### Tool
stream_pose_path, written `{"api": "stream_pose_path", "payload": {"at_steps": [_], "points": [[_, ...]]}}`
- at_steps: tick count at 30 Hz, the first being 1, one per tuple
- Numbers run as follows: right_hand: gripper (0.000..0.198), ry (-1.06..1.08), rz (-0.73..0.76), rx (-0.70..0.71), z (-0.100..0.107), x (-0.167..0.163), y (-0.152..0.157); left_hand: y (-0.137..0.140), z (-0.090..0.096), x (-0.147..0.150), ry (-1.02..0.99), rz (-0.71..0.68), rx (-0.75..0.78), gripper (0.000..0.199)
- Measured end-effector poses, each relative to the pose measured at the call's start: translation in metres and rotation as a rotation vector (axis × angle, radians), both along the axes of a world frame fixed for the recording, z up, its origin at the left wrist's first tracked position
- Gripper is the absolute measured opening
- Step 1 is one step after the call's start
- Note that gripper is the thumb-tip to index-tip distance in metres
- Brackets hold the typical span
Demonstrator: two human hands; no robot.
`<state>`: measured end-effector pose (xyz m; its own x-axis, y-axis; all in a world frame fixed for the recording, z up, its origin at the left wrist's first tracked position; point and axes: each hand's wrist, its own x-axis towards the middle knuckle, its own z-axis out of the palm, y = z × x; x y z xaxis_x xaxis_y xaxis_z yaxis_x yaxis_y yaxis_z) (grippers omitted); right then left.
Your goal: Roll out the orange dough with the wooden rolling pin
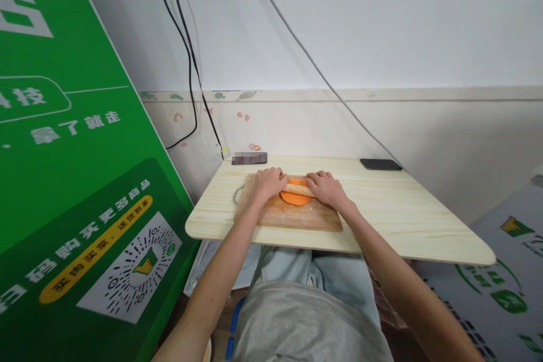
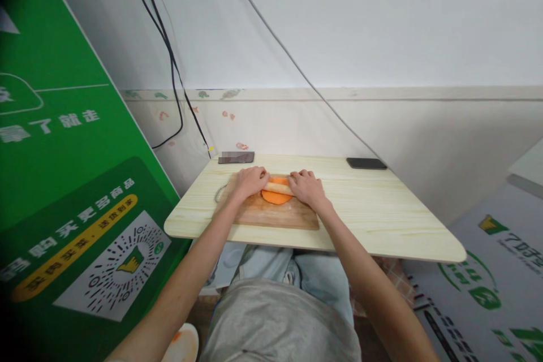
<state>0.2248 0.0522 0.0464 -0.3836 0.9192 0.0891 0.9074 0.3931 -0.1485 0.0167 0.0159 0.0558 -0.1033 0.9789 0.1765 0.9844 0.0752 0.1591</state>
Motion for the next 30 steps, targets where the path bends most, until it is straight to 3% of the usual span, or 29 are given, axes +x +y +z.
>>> {"api": "stream_pose_path", "payload": {"at_steps": [8, 30], "points": [[0.049, 0.016, -0.055, -0.061, 0.001, -0.002, 0.028, -0.001, 0.003, 0.002, 0.007, -0.003, -0.002, 0.043], [0.051, 0.062, -0.02, -0.027, -0.01, 0.004, 0.034, 0.001, -0.001, 0.0, 0.013, -0.007, 0.005, 0.044]]}}
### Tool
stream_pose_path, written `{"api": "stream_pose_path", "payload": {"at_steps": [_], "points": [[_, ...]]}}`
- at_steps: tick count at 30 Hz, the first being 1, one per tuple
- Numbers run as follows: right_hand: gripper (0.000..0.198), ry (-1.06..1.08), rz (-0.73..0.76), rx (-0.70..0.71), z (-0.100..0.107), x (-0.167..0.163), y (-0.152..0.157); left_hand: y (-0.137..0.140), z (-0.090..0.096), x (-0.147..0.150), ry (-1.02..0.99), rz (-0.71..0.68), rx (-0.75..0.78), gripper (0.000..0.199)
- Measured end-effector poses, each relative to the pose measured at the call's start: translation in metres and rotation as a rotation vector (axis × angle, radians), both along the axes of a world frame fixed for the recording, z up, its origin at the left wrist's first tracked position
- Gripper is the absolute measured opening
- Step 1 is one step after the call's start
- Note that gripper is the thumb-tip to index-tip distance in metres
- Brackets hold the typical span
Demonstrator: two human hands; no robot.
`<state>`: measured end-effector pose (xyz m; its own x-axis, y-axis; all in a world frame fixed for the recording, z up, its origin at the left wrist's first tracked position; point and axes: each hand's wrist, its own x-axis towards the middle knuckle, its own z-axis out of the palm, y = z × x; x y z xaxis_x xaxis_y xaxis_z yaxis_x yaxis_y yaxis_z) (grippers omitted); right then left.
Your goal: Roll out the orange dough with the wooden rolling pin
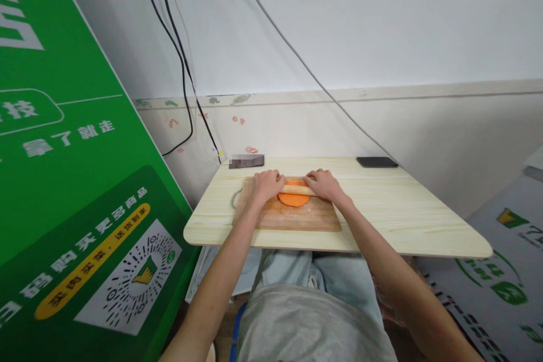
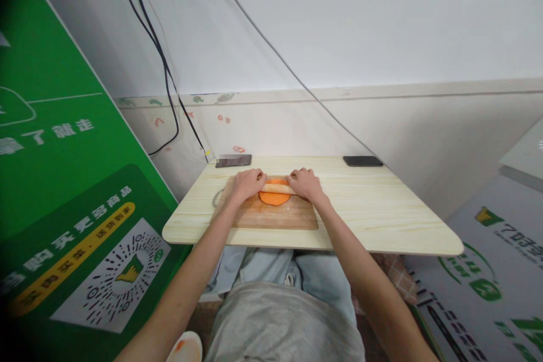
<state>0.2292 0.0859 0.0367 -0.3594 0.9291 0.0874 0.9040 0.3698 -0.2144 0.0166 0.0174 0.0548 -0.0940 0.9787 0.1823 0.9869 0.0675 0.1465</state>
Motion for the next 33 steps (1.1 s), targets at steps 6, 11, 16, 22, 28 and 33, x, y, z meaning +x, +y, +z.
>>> {"api": "stream_pose_path", "payload": {"at_steps": [6, 11, 16, 22, 28, 33], "points": [[0.051, 0.013, -0.004, 0.004, -0.0017, 0.0002, 0.0018, 0.0001, -0.0006, -0.0001, 0.002, 0.001, 0.003, 0.044], [0.05, 0.028, -0.008, 0.002, -0.0018, 0.0008, 0.0014, 0.0006, -0.0015, -0.0006, -0.001, -0.008, 0.006, 0.044], [0.05, 0.047, -0.013, 0.001, -0.0015, 0.0019, 0.0002, 0.0, -0.002, -0.0002, -0.006, -0.009, 0.021, 0.043], [0.05, 0.059, -0.012, -0.005, -0.0009, 0.0024, 0.0005, 0.0001, -0.0007, 0.0005, -0.003, -0.006, 0.0, 0.043], [0.049, 0.068, -0.021, 0.004, 0.0001, 0.0019, -0.0018, 0.0016, -0.0023, 0.0004, 0.007, -0.007, 0.001, 0.045], [0.048, 0.073, -0.023, 0.006, -0.0006, 0.002, -0.0014, 0.0, -0.0008, 0.001, 0.001, 0.0, 0.002, 0.042]]}}
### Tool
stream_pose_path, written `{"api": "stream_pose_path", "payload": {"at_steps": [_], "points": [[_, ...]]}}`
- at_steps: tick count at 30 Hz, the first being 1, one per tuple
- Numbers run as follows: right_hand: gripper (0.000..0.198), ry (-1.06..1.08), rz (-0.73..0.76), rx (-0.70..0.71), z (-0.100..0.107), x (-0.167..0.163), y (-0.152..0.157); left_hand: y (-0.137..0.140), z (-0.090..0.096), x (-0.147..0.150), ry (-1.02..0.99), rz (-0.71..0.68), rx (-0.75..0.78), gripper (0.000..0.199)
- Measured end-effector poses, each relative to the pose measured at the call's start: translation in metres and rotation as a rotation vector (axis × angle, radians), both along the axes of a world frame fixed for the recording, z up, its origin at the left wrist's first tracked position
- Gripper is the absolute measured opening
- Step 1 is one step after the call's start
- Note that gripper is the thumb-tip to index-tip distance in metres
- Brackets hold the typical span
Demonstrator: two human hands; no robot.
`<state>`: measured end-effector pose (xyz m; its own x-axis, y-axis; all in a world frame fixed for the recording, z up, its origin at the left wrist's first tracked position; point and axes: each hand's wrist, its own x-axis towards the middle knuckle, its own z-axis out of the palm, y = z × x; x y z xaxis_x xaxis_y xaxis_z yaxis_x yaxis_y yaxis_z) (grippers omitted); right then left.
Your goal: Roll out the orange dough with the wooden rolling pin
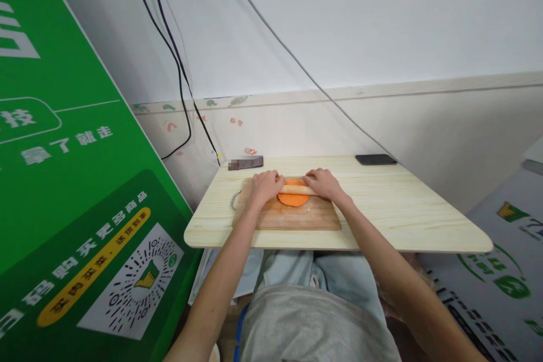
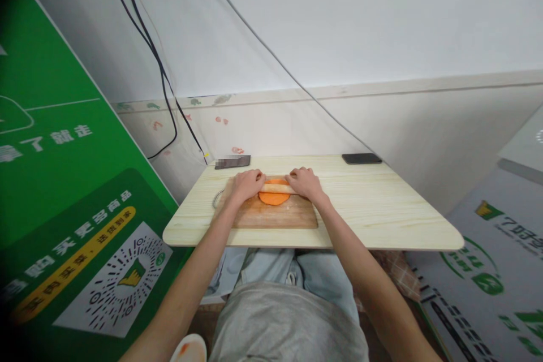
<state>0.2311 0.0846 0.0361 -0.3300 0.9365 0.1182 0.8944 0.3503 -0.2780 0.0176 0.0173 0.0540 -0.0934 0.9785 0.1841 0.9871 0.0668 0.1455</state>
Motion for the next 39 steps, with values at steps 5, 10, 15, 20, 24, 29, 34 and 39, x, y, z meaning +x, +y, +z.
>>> {"api": "stream_pose_path", "payload": {"at_steps": [5, 10, 15, 20, 24, 29, 34, 39], "points": [[0.048, 0.006, 0.009, 0.002, -0.0022, 0.0005, 0.003, -0.0015, 0.0022, 0.0009, -0.007, 0.007, -0.003, 0.041], [0.048, 0.012, 0.015, 0.007, -0.0042, 0.001, 0.0051, -0.0017, 0.002, 0.0008, -0.002, 0.009, 0.002, 0.041], [0.048, 0.018, 0.018, 0.012, -0.0061, 0.0021, 0.0066, -0.001, 0.0009, 0.0002, 0.011, -0.005, 0.006, 0.042], [0.049, 0.019, 0.02, 0.014, -0.0078, 0.0027, 0.0077, -0.001, 0.0, 0.0001, 0.015, 0.001, 0.011, 0.042], [0.049, 0.016, 0.025, 0.017, -0.0081, 0.0026, 0.0076, -0.0017, 0.0002, 0.0003, 0.013, 0.003, 0.009, 0.043], [0.049, 0.018, 0.021, 0.014, -0.0075, 0.0022, 0.0072, -0.0032, 0.0016, 0.0006, 0.016, -0.001, 0.006, 0.045], [0.049, 0.023, 0.016, 0.01, -0.0056, 0.0019, 0.0057, -0.0039, 0.003, 0.0013, 0.01, -0.002, 0.001, 0.044], [0.048, 0.02, 0.01, 0.008, -0.0034, 0.0011, 0.0024, -0.003, 0.0017, 0.0008, 0.01, -0.005, 0.008, 0.044]]}}
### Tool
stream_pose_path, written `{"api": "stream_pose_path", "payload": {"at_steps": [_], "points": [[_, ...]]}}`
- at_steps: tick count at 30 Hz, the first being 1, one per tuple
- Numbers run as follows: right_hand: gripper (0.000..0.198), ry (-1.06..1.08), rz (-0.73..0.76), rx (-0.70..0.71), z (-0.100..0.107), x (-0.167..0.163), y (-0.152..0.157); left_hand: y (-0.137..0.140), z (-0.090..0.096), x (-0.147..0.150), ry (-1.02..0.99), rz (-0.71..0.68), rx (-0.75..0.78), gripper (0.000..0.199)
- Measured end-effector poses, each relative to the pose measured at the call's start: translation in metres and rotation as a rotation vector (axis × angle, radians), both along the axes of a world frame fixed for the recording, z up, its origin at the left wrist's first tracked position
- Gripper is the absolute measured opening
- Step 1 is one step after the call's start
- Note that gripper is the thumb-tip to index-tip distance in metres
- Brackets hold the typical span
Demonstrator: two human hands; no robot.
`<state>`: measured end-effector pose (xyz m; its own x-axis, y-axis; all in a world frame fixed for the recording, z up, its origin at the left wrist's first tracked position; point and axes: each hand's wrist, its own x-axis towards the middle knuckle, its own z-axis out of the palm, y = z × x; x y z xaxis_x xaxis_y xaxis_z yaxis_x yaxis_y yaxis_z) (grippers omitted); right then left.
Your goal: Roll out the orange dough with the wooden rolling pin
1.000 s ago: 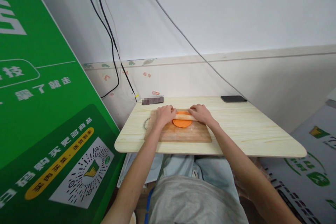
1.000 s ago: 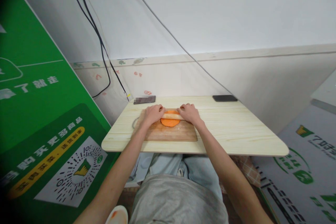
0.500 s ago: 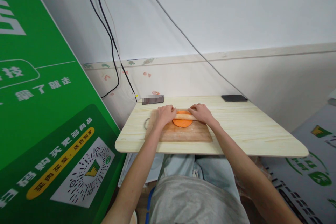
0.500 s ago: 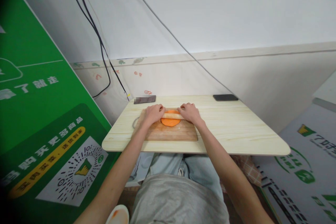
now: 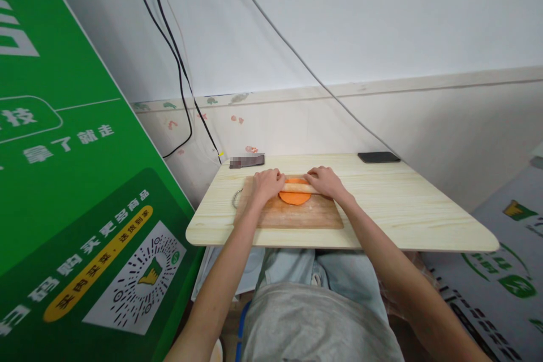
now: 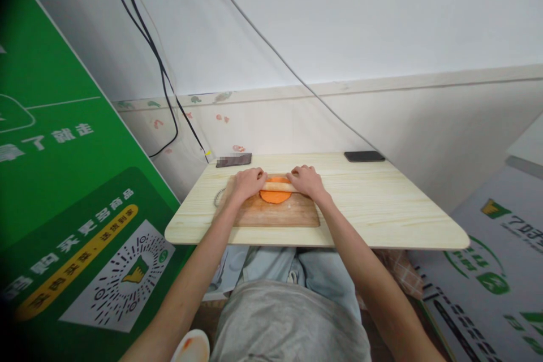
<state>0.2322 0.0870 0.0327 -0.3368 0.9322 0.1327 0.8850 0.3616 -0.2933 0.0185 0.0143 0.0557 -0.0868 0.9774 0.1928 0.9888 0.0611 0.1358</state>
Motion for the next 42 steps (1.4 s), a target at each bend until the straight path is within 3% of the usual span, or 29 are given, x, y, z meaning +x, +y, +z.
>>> {"api": "stream_pose_path", "payload": {"at_steps": [42], "points": [[0.049, -0.021, -0.003, 0.0, 0.0026, -0.0003, -0.0023, 0.0021, -0.0012, -0.0012, -0.004, 0.0, -0.023, 0.043]]}}
